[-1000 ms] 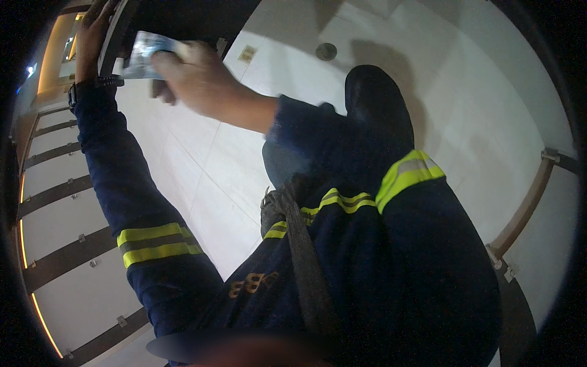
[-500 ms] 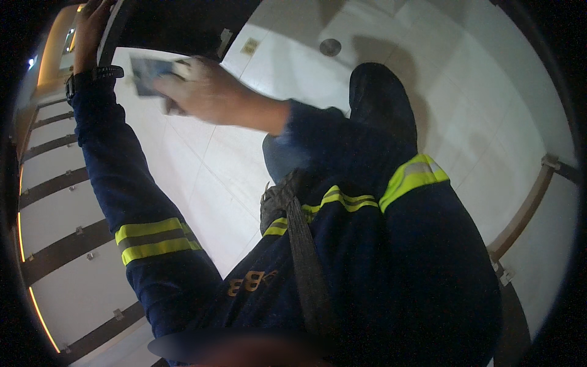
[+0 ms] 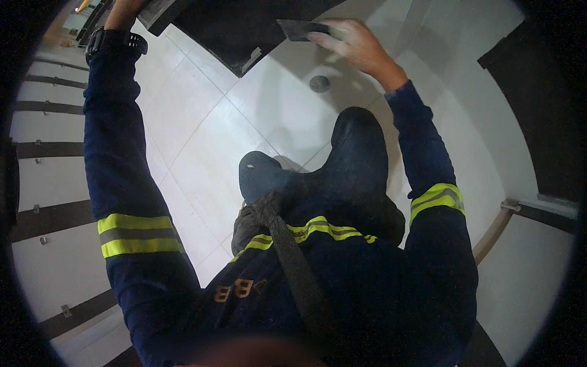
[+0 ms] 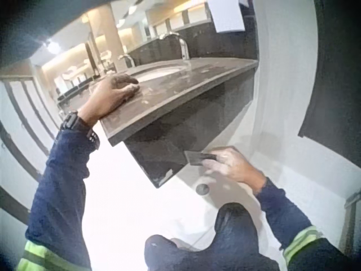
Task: The person scrapes the edge of a bathroom sink countertop with a small metal tool, then applies masking tape along the sink's perimeter. The person uses both hands to press the tape into place and smooth it along the curved edge.
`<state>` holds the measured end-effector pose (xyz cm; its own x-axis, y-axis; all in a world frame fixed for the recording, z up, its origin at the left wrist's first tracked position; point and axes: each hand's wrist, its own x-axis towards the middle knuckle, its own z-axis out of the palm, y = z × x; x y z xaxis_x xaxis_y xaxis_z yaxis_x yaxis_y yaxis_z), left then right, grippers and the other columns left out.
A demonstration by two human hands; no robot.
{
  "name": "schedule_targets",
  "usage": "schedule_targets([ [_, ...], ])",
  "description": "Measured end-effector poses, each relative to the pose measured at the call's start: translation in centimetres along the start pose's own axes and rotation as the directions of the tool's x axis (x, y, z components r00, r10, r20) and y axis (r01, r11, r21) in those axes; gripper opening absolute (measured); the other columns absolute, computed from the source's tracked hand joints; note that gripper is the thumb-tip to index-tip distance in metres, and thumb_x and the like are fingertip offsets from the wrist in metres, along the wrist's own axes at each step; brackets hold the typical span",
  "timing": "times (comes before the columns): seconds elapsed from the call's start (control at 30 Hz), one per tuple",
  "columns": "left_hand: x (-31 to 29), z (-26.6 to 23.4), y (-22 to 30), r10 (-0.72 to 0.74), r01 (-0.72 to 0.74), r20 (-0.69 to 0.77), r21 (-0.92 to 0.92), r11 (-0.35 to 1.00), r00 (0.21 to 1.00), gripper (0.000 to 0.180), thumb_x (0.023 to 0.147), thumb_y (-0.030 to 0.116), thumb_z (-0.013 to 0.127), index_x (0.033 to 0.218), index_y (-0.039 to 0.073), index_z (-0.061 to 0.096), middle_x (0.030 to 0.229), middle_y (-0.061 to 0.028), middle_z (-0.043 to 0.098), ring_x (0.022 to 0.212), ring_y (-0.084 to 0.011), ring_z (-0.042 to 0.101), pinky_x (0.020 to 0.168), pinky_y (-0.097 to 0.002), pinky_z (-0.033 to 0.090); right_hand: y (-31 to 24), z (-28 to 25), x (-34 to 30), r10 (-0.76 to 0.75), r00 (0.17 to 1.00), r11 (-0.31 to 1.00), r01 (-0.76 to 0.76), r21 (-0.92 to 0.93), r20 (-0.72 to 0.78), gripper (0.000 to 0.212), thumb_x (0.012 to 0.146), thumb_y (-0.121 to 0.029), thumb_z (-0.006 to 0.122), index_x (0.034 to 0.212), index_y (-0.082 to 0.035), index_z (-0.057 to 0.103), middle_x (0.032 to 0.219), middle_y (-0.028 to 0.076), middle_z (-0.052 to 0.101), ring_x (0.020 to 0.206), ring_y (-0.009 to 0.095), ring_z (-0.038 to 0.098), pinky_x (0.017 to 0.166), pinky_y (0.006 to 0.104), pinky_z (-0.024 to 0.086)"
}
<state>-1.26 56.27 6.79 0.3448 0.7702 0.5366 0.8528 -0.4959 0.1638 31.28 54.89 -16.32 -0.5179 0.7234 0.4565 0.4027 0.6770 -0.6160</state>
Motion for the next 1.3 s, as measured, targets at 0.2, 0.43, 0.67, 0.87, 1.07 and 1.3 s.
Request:
schedule_targets([
  [0.2, 0.2, -0.1, -1.8, -0.025, 0.027, -0.031, 0.062, 0.998, 0.999, 0.039, 0.098, 0.032, 0.068, 0.118, -0.001, 0.073, 0.113, -0.0174, 0.076, 0.105, -0.0263, 0.071, 0.094, -0.0366, 0.053, -3.9, 3.8, 0.4, -0.132, 0.991, 0.99, 0.132, -0.057, 0.002, 0.046, 0.099, -0.041, 0.067, 0.115, 0.003, 0.073, 0.109, 0.02, 0.075, 0.091, 0.035, 0.072, 0.089, 0.0422, 0.057],
  [0.43, 0.3, 0.0, -1.2, -0.028, 0.028, -0.03, 0.009, 1.0, 0.999, 0.037, 0.098, 0.032, 0.068, 0.116, 0.0, 0.073, 0.114, -0.0172, 0.075, 0.105, -0.0252, 0.071, 0.094, -0.0358, 0.052, -4.6, 4.2, -0.1, -0.094, 0.984, 0.992, 0.104, 0.066, -0.149, 0.029, 0.101, -0.027, 0.066, 0.107, 0.0, 0.075, 0.093, 0.012, 0.075, 0.082, 0.021, 0.07, 0.078, 0.034, 0.055],
  [0.67, 0.5, -0.3, -1.5, -0.036, 0.036, -0.01, 0.031, 0.999, 0.999, 0.039, 0.098, 0.032, 0.068, 0.119, -0.001, 0.072, 0.114, -0.0166, 0.075, 0.106, -0.0259, 0.07, 0.095, -0.0363, 0.052, -5.4, 5.2, 0.0, -0.198, 0.969, 0.978, 0.205, 0.033, -0.149, 0.029, 0.098, -0.025, 0.069, 0.104, 0.003, 0.074, 0.092, 0.015, 0.073, 0.081, 0.027, 0.068, 0.077, 0.0369, 0.054],
  [0.87, 0.6, 0.0, -1.8, -0.003, 0.003, -0.008, -0.012, 1.0, 1.0, 0.035, 0.099, 0.027, 0.068, 0.12, 0.0, 0.072, 0.116, -0.0149, 0.074, 0.108, -0.0232, 0.069, 0.096, -0.0347, 0.053, -4.5, 5.3, 0.8, -0.281, 0.949, 0.959, 0.283, -0.006, -0.144, 0.023, 0.094, -0.021, 0.074, 0.103, 0.0, 0.076, 0.093, 0.017, 0.073, 0.08, 0.027, 0.068, 0.077, 0.039, 0.054],
  [1.07, 0.2, 0.3, -0.8, -0.098, 0.1, 0.023, -0.143, 0.985, 0.995, 0.033, 0.099, 0.024, 0.069, 0.12, -0.001, 0.072, 0.118, -0.0145, 0.073, 0.108, -0.0202, 0.068, 0.095, -0.0328, 0.054, -4.5, 6.5, -0.3, -0.21, 0.959, 0.971, 0.227, 0.07, -0.192, 0.019, 0.097, -0.018, 0.07, 0.105, -0.001, 0.076, 0.096, 0.016, 0.075, 0.084, 0.029, 0.071, 0.079, 0.036, 0.056],
  [1.3, 0.0, 0.1, -1.4, -0.012, 0.013, 0.022, -0.047, 0.999, 1.0, 0.034, 0.099, 0.023, 0.068, 0.121, -0.002, 0.072, 0.118, -0.0154, 0.073, 0.107, -0.0217, 0.068, 0.096, -0.0334, 0.054, -5.0, 4.6, -0.8, -0.067, 0.981, 0.99, 0.088, 0.11, -0.184, 0.023, 0.097, -0.022, 0.071, 0.099, 0.0, 0.075, 0.092, 0.014, 0.075, 0.078, 0.03, 0.07, 0.072, 0.037, 0.054],
])
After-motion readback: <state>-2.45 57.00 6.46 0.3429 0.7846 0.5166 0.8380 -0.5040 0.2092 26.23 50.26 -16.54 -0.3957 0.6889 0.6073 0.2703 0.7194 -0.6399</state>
